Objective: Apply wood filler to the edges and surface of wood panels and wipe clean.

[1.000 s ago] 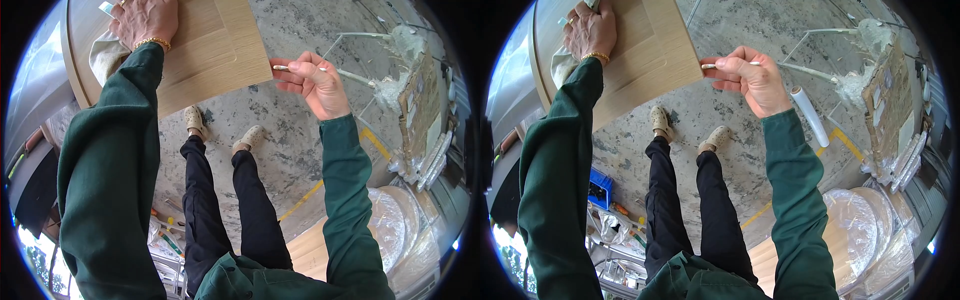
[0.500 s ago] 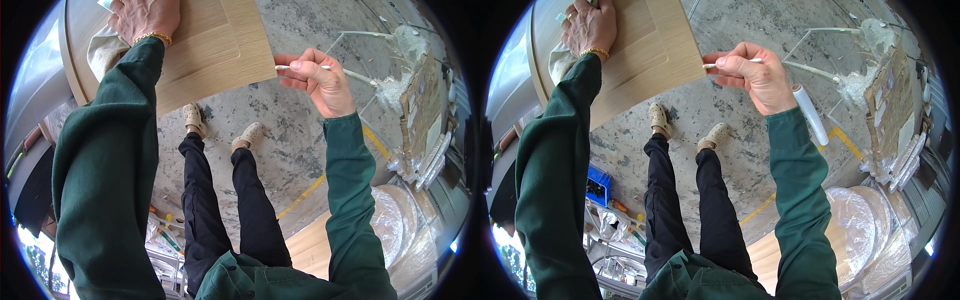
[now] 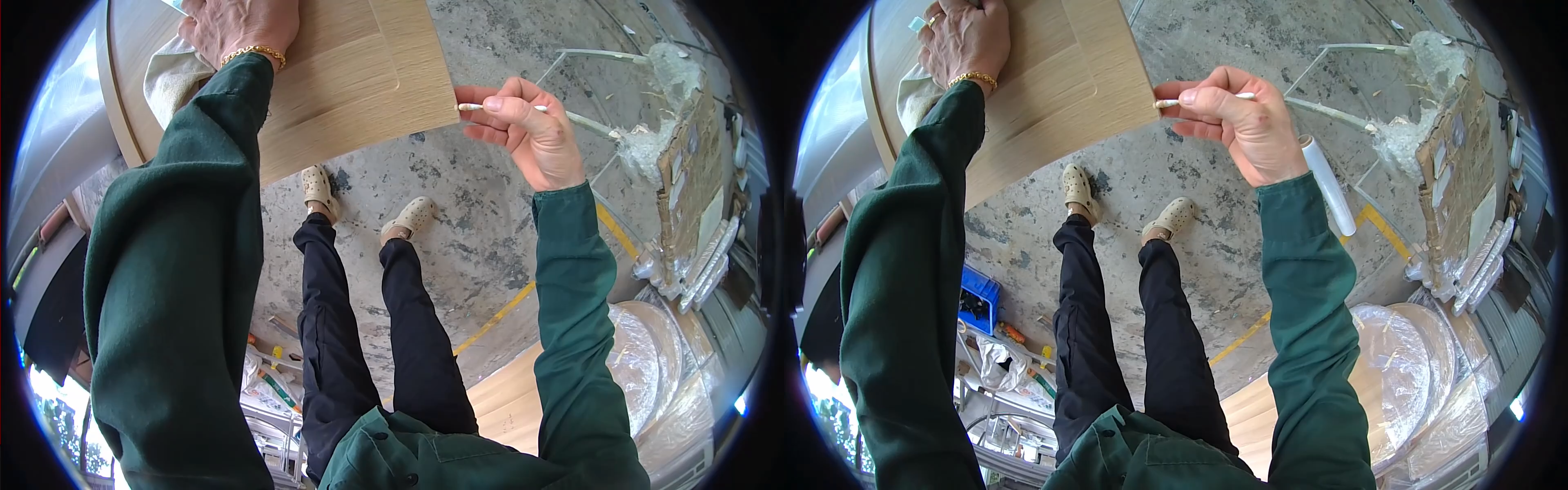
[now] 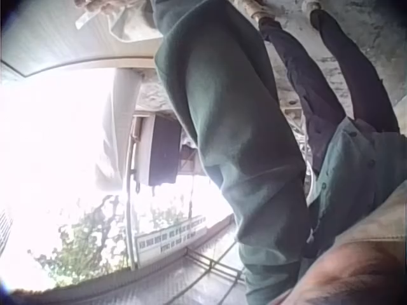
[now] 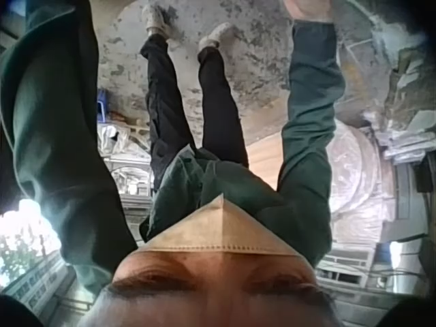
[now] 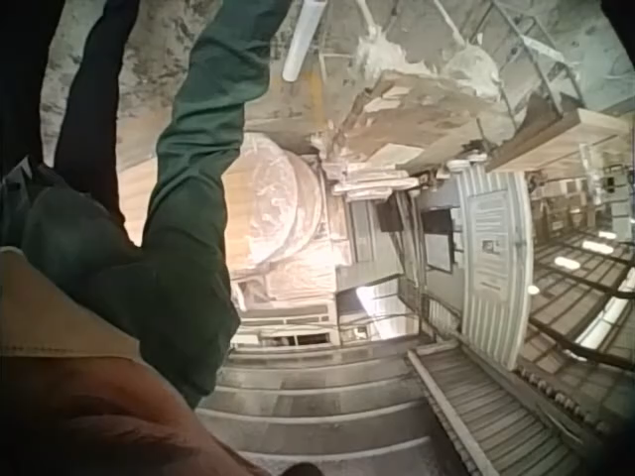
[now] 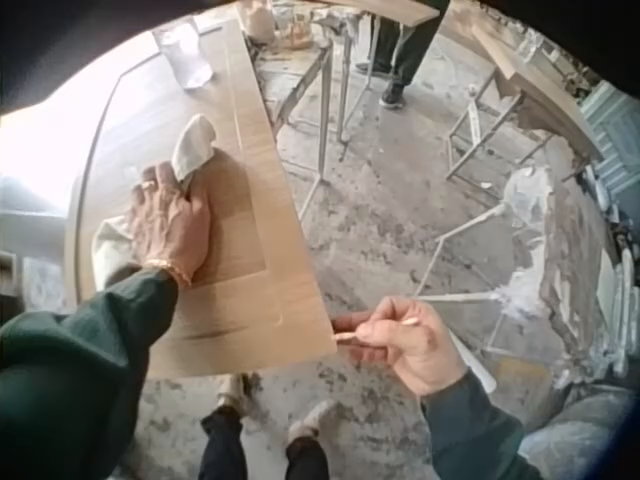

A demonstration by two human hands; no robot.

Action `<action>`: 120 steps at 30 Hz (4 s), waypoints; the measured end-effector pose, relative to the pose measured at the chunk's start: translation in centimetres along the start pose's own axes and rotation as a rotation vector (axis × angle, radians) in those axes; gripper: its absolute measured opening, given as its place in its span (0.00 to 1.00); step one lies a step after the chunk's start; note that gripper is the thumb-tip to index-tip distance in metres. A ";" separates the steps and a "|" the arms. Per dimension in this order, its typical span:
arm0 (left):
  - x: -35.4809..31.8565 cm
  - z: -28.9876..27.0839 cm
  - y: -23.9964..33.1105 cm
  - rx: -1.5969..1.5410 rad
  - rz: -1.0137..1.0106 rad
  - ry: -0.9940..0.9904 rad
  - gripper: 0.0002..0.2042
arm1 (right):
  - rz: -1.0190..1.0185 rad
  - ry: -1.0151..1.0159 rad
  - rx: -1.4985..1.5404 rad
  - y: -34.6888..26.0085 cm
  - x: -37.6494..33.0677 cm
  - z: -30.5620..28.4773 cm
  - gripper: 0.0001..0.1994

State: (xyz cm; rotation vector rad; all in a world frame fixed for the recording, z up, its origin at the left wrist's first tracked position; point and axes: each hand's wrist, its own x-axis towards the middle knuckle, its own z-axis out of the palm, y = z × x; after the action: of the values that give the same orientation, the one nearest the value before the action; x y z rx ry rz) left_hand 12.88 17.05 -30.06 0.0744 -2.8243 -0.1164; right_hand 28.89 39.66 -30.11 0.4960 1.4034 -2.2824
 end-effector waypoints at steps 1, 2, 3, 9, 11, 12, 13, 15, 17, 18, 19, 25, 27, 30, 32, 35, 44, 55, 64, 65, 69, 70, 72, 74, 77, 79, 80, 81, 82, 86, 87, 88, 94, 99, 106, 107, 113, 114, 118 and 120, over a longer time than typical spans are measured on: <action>0.1 -0.1 0.0 -0.011 0.003 -0.001 0.19 | 0.003 0.012 0.017 0.0 0.0 0.1 0.04; 0.0 -0.2 0.1 -0.010 0.003 0.000 0.19 | 0.004 0.011 0.017 0.0 0.0 0.1 0.04; -0.1 -0.9 0.7 -0.012 -0.017 -0.022 0.19 | 0.004 0.010 0.009 0.0 0.0 0.1 0.04; -0.2 -1.2 0.9 -0.023 -0.026 -0.024 0.18 | -0.003 0.013 -0.023 0.1 0.0 0.0 0.04; -0.2 -1.2 0.9 -0.027 -0.026 -0.035 0.18 | -0.007 0.013 -0.026 0.2 0.0 -0.1 0.04; -0.2 -1.2 0.9 -0.030 -0.025 -0.025 0.18 | -0.012 0.001 -0.015 0.2 0.0 -0.2 0.04; -0.3 -1.1 0.9 -0.033 -0.023 -0.016 0.18 | -0.016 -0.011 -0.004 0.3 0.0 -0.3 0.03; -0.1 -0.3 0.3 -0.035 -0.005 0.009 0.18 | -0.017 -0.016 0.009 0.2 0.0 -0.3 0.03; 0.0 0.2 -0.1 -0.034 0.014 0.034 0.17 | -0.017 -0.023 0.024 0.2 0.0 -0.2 0.03; 0.0 0.2 -0.1 -0.031 0.012 0.032 0.17 | -0.011 -0.009 0.020 0.2 0.0 -0.1 0.03; 0.0 0.2 0.0 -0.027 0.010 0.029 0.17 | -0.004 0.004 0.015 0.2 0.0 -0.1 0.03; 0.0 -0.1 0.1 -0.029 -0.002 0.004 0.17 | -0.047 -0.027 -0.028 0.5 0.0 -0.3 0.03; 0.0 0.0 0.1 -0.028 -0.003 0.005 0.17 | -0.044 -0.030 -0.020 0.3 -0.1 -0.2 0.03; 0.0 0.2 -0.1 -0.029 0.001 0.017 0.18 | -0.035 -0.030 -0.003 0.3 0.0 -0.2 0.03; 0.0 0.3 -0.1 -0.031 0.005 0.027 0.18 | -0.030 -0.025 0.007 0.4 0.0 -0.2 0.03; 0.0 0.3 -0.1 -0.040 0.000 0.015 0.18 | -0.039 -0.018 -0.008 0.4 -0.1 -0.2 0.03; 0.0 0.4 -0.1 -0.004 -0.002 0.035 0.19 | -0.037 -0.017 -0.009 0.4 -0.3 0.1 0.04; 0.0 0.3 -0.2 -0.007 0.005 0.029 0.19 | -0.072 0.003 -0.036 0.6 -0.6 0.6 0.03; 0.0 0.4 -0.3 -0.019 0.024 0.037 0.18 | -0.102 0.070 -0.101 0.3 -1.1 1.3 0.02; 0.0 0.4 -0.3 -0.018 0.025 0.036 0.18 | -0.102 0.070 -0.100 0.4 -1.1 1.3 0.02; 0.0 0.4 -0.2 -0.018 0.024 0.028 0.18 | -0.121 0.066 -0.094 0.3 -1.2 1.2 0.02; 0.0 0.5 -0.2 -0.021 0.025 0.036 0.18 | -0.111 0.074 -0.097 0.3 -1.2 1.2 0.02; 0.0 0.6 -0.3 -0.017 0.030 0.038 0.18 | -0.119 0.084 -0.113 0.4 -1.2 1.4 0.02; 0.0 0.5 -0.3 -0.017 0.034 0.039 0.18 | -0.127 0.096 -0.131 0.6 -1.3 1.4 0.02; 0.0 0.3 -0.2 -0.016 0.021 0.010 0.17 | -0.122 0.079 -0.075 0.7 -1.7 1.4 0.02; 0.1 0.2 -0.3 -0.010 0.026 0.017 0.18 | -0.099 0.096 -0.014 0.8 -2.1 1.6 0.02; 0.1 0.2 -0.4 -0.008 0.029 0.018 0.18 | -0.101 0.097 -0.010 1.0 -2.3 1.7 0.02; 0.1 0.2 -0.5 0.008 0.033 0.027 0.18 | -0.085 0.119 0.052 1.4 -2.5 1.8 0.02; 0.0 0.1 -0.2 0.014 0.034 0.035 0.18 | -0.070 0.148 0.107 1.7 -2.8 1.6 0.01; -0.4 -0.9 1.0 0.004 -0.013 -0.034 0.16 | -0.134 0.243 0.344 4.2 -3.6 2.6 0.02; 0.3 0.7 -0.9 -0.006 0.007 0.011 0.22 | -0.150 0.243 0.357 4.6 -3.6 3.4 0.02; 0.9 2.7 -2.7 -0.018 0.026 0.051 0.28 | -0.179 0.248 0.425 5.4 -3.5 4.0 0.02; 0.4 1.8 -1.1 -0.050 0.006 0.012 0.24 | -0.312 0.362 0.729 8.1 -2.9 6.4 0.03; 0.2 1.4 -0.6 -0.059 0.013 -0.001 0.22 | -0.418 0.438 0.825 9.3 -2.5 7.9 0.02; 0.2 0.9 -0.3 -0.036 -0.019 -0.048 0.23 | -0.502 0.547 0.886 9.9 -1.6 9.1 0.01; 0.2 0.8 -0.1 -0.016 -0.030 -0.054 0.22 | -0.513 0.555 0.896 10.0 -1.5 9.2 0.01; 0.2 1.9 -0.5 0.014 -0.029 -0.012 0.22 | -0.548 0.610 0.923 10.3 -1.1 9.8 0.02; 0.2 1.7 -0.5 0.013 -0.018 -0.009 0.22 | -0.556 0.607 0.910 10.3 -1.1 9.8 0.02; 0.4 1.5 -0.5 -0.013 -0.017 -0.043 0.22 | -0.574 0.607 0.833 10.6 -0.8 9.9 0.02; 0.5 1.5 -0.5 0.014 -0.011 -0.020 0.22 | -0.592 0.604 0.823 10.5 -0.9 10.1 0.02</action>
State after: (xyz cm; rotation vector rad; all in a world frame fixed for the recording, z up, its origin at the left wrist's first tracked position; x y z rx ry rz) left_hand 11.97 16.66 -31.32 0.0931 -2.8456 -0.1007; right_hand 34.22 26.41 -33.25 1.2294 0.8021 -3.3829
